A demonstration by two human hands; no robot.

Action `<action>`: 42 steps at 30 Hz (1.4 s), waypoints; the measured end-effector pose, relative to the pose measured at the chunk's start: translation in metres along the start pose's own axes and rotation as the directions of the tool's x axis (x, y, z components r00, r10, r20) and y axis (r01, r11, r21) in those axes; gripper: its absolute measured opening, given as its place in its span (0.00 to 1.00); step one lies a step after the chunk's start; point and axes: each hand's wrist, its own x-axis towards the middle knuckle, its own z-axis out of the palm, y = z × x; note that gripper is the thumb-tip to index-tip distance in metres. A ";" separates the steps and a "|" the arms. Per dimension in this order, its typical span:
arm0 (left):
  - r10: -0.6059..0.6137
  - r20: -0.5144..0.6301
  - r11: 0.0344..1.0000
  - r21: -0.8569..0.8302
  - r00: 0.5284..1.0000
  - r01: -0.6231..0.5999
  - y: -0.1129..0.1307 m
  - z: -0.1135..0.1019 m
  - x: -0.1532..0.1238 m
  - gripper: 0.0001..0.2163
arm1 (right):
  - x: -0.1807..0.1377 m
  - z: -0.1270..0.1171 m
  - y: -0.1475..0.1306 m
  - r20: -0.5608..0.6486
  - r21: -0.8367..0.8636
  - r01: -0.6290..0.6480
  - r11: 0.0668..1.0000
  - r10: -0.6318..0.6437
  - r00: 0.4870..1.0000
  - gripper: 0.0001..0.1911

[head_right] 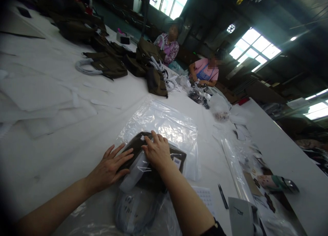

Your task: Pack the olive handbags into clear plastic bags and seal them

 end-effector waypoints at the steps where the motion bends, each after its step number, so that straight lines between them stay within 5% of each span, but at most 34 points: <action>1: -0.022 -0.010 1.000 0.004 1.000 0.022 0.000 -0.001 0.005 0.19 | 0.000 0.002 0.000 0.009 0.013 0.002 1.000 -0.002 1.000 0.19; 10: -0.015 0.009 0.999 0.050 1.000 0.015 0.001 0.008 0.061 0.19 | -0.006 0.012 0.016 -0.051 0.257 0.019 0.966 -0.006 0.999 0.17; 14: -0.015 0.007 0.997 0.075 1.000 0.014 0.000 0.014 0.058 0.20 | 0.003 0.007 0.017 -0.025 0.370 -0.139 0.919 0.159 0.987 0.16; 19: -0.026 -0.022 0.996 0.085 0.999 0.028 0.000 0.015 0.055 0.20 | 0.033 0.009 0.014 0.126 0.429 -0.414 0.803 0.400 0.908 0.20; 27: -0.039 -0.007 0.998 0.047 0.999 0.039 -0.002 0.023 0.055 0.20 | 0.047 0.020 0.030 0.368 0.617 -0.516 0.594 0.362 0.857 0.14; 39: -0.044 0.023 0.999 0.002 0.999 0.043 -0.001 0.025 0.054 0.20 | 0.044 0.033 0.029 0.362 0.682 -0.520 0.515 0.380 0.851 0.15; 42: -0.026 0.012 1.000 -0.017 1.000 0.026 -0.003 0.018 0.050 0.20 | 0.040 0.028 0.037 0.362 0.758 -0.485 0.435 0.338 0.869 0.18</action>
